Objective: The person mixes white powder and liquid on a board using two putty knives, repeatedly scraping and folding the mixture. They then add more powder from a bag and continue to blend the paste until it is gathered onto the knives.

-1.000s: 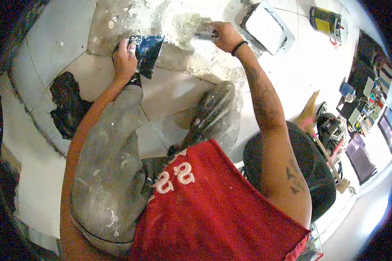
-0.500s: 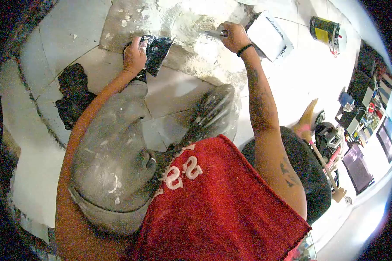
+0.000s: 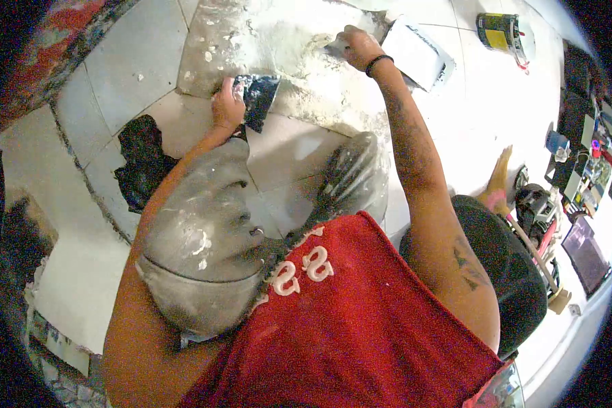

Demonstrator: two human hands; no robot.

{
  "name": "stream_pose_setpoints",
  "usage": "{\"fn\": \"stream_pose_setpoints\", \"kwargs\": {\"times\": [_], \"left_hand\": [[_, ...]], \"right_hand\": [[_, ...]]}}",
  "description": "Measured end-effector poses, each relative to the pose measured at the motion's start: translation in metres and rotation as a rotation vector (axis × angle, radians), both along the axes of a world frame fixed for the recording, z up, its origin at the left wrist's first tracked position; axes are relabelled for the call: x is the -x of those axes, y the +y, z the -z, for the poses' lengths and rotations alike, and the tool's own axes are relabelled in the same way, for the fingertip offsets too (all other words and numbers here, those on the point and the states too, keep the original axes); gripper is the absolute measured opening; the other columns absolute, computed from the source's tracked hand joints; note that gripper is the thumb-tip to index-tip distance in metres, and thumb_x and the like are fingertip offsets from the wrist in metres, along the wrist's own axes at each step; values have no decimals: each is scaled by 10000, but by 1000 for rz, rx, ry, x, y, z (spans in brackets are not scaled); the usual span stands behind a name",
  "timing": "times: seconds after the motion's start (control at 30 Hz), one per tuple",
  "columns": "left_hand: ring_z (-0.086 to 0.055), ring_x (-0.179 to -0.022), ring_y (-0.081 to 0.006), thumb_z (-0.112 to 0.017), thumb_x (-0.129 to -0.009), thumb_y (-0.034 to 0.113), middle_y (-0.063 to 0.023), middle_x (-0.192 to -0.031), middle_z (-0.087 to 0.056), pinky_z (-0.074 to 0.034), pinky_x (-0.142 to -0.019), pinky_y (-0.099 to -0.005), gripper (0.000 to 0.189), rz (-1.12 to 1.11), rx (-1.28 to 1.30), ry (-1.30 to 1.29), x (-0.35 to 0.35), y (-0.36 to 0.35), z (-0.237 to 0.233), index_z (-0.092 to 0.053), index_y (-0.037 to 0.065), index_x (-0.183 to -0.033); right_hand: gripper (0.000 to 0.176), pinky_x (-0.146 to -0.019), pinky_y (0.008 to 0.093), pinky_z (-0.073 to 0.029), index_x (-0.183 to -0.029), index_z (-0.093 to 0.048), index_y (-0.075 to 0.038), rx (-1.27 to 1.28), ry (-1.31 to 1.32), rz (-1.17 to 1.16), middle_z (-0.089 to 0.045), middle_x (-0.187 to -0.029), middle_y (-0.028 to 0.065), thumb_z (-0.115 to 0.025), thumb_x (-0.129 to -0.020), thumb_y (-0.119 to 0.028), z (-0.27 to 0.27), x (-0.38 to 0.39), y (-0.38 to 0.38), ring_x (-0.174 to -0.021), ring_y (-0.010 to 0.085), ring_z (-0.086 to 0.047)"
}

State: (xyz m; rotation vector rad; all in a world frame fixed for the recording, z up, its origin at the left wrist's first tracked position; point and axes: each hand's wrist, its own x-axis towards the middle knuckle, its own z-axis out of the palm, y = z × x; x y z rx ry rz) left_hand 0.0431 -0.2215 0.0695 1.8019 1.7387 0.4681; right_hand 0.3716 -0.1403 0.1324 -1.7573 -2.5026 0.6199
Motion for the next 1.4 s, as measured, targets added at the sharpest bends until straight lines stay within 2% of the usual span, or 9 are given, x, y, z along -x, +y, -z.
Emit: {"fn": "stream_pose_setpoints", "kwargs": {"times": [0.47, 0.6, 0.73, 0.87, 0.93, 1.0, 1.17, 1.3, 1.4], "left_hand": [[-574, -704, -404, -514, -830, 234, -216, -767, -597, -428, -633, -494, 301, 87, -55, 69, -2, -6, -3, -456, 52, -1063], [-569, -711, -404, -511, -832, 242, -220, -760, -593, -422, -639, -502, 261, 63, -90, 50, -2, -10, 9, -475, 68, -1023], [-564, -735, -402, -522, -816, 220, -219, -781, -591, -430, -638, -493, 289, 78, -118, 20, -2, -7, 7, -456, 68, -1053], [-569, -745, -397, -527, -808, 211, -215, -768, -594, -433, -636, -494, 289, 64, -96, 40, -1, -7, 3, -470, 58, -1045], [-572, -747, -392, -526, -810, 214, -213, -759, -596, -434, -637, -493, 298, 65, -56, 51, -1, -6, 1, -474, 53, -1055], [-576, -738, -392, -513, -819, 237, -217, -761, -601, -432, -644, -495, 323, 86, -130, 53, 0, -6, 7, -471, 51, -1080], [-572, -762, -400, -496, -829, 272, -215, -801, -607, -433, -672, -483, 351, 73, -63, 67, 3, -11, 6, -451, 81, -1121], [-566, -784, -406, -505, -823, 263, -225, -841, -601, -430, -671, -500, 364, 70, -157, 40, 4, -10, 17, -433, 87, -1133], [-552, -849, -429, -515, -809, 203, -213, -960, -594, -421, -758, -504, 360, 30, 76, 0, 4, -8, 1, -482, 64, -1139]], "right_hand": [[287, -801, 390, -433, -891, -625, -95, 62, -144, 221, -549, -937, 117, -496, -662, 20, 15, 25, -49, -949, 298, -515], [289, -798, 404, -433, -876, -646, -99, -308, -202, 109, -579, -902, 116, -501, -652, 13, 63, 37, -85, -918, 312, -536], [309, -790, 409, -439, -873, -644, -87, 22, -111, 266, -588, -863, 139, -491, -630, 29, 47, 18, -58, -889, 321, -546], [289, -782, 389, -456, -881, -635, -84, -67, -79, 289, -584, -899, 149, -489, -656, 22, 55, 23, -63, -891, 327, -554], [290, -806, 378, -452, -923, -630, -102, -16, -370, 1, -569, -992, 139, -481, -691, -10, 33, 41, -70, -938, 323, -539], [295, -799, 386, -455, -911, -640, -104, 87, -231, 209, -579, -971, 141, -489, -674, -14, 48, 19, -50, -920, 317, -548], [367, -845, 399, -434, -946, -637, -117, -124, -280, 59, -587, -976, 114, -493, -644, 34, 46, 31, -65, -974, 296, -521], [316, -841, 391, -436, -886, -655, -114, 53, -225, 122, -592, -943, 116, -501, -642, 14, 28, 13, -43, -930, 304, -541], [237, -805, 403, -445, -806, -635, -96, -71, -136, 198, -587, -900, 137, -519, -620, -8, 35, 11, -38, -888, 321, -546]]}}
